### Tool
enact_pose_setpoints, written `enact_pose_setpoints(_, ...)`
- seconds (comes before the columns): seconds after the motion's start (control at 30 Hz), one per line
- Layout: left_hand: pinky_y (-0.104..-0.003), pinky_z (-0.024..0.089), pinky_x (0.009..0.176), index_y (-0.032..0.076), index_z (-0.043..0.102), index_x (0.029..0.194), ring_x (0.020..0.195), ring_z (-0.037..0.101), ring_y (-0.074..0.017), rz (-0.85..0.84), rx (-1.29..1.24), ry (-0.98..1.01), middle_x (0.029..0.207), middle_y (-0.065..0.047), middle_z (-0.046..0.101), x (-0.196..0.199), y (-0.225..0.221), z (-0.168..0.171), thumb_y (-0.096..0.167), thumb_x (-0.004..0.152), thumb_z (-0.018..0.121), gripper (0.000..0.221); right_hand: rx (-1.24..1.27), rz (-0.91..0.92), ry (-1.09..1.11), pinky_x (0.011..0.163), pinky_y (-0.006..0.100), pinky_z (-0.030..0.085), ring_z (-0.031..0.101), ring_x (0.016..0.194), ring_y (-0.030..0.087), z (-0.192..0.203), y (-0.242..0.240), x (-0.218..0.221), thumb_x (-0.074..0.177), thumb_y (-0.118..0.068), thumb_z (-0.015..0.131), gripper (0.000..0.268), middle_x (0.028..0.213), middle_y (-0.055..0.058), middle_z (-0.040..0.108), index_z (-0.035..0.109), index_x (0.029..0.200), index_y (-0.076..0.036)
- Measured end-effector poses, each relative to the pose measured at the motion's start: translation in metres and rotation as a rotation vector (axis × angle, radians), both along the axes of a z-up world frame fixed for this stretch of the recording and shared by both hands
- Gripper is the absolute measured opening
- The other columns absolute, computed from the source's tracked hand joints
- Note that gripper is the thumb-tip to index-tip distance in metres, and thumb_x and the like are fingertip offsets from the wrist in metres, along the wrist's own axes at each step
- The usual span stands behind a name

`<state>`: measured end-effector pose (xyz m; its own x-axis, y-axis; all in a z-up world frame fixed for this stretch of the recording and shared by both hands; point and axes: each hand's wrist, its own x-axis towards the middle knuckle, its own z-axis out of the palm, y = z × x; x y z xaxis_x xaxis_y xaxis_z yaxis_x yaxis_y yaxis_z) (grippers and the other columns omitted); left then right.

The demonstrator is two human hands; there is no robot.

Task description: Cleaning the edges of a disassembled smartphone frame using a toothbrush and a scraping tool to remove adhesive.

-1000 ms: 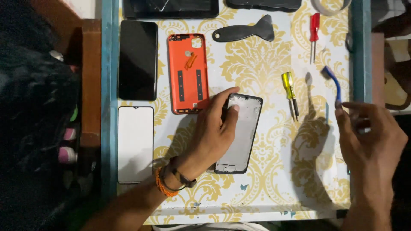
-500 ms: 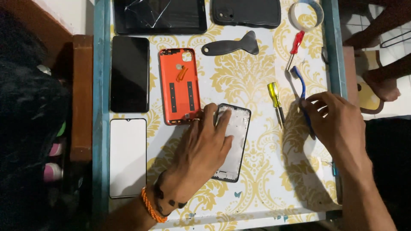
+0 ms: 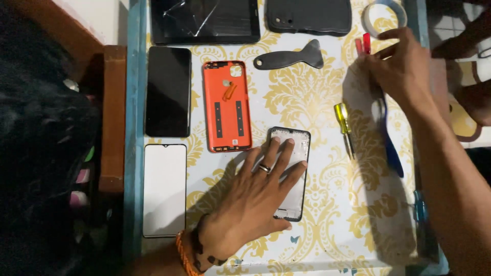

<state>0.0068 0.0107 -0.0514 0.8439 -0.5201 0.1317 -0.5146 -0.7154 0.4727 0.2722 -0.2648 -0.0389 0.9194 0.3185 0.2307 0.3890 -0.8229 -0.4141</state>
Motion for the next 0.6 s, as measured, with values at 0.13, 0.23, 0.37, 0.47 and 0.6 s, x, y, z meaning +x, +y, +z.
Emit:
enact_pose_setpoints(0.13,-0.056,0.016,0.122,0.002,0.04,0.15,0.152,0.021,-0.0482,0.1,0.078,-0.114,0.163,-0.031,0.027,-0.01,-0.007,0.005,0.062,0.06,0.082,0.115,0.249,0.017,0.22,0.065,0.032,0.054,0.063,0.085,0.027,0.052,0.027,-0.045,0.113,0.006,0.062,0.044,0.108,0.024,0.062,0.046,0.152,0.018)
enact_pose_setpoints(0.23,-0.058,0.011,0.125,-0.004,0.041,0.149,0.153,0.019,-0.0523,0.067,0.037,-0.062,0.162,-0.036,0.025,-0.013,-0.017,0.001,0.055,0.06,0.083,0.115,0.723,-0.093,0.481,0.07,0.007,0.045,0.051,0.08,-0.003,0.055,0.024,-0.085,0.108,-0.018,0.054,0.031,0.099,-0.009,0.056,0.06,0.139,-0.017)
enact_pose_setpoints(0.37,-0.054,0.019,0.127,0.0,0.049,0.146,0.15,0.034,-0.0406,0.158,0.216,-0.197,0.157,-0.023,0.041,-0.018,-0.023,0.007,0.061,0.062,0.078,0.108,0.964,-0.147,0.625,0.043,0.014,0.032,0.043,0.056,0.004,0.059,0.047,-0.148,0.102,-0.024,0.056,0.011,0.077,-0.002,0.048,0.048,0.108,-0.018)
enact_pose_setpoints(0.47,-0.052,0.022,0.127,0.002,0.054,0.141,0.145,0.042,-0.0372,0.166,0.266,-0.222,0.148,-0.018,0.051,-0.016,-0.025,0.006,0.052,0.069,0.071,0.089,1.125,-0.107,0.682,0.045,0.023,0.04,0.047,0.061,0.014,0.042,0.055,-0.176,0.1,-0.01,0.052,0.01,0.08,0.006,0.051,0.046,0.107,-0.013)
enact_pose_setpoints(0.6,-0.044,0.029,0.126,0.004,0.067,0.127,0.142,0.054,-0.0298,0.191,0.21,-0.254,0.14,-0.012,0.062,-0.016,-0.026,0.007,0.022,0.1,0.054,0.035,0.683,-0.201,0.628,0.067,0.037,0.057,0.067,0.079,0.028,0.01,0.056,-0.195,0.097,0.003,0.053,0.014,0.107,0.023,0.07,0.062,0.106,0.01)
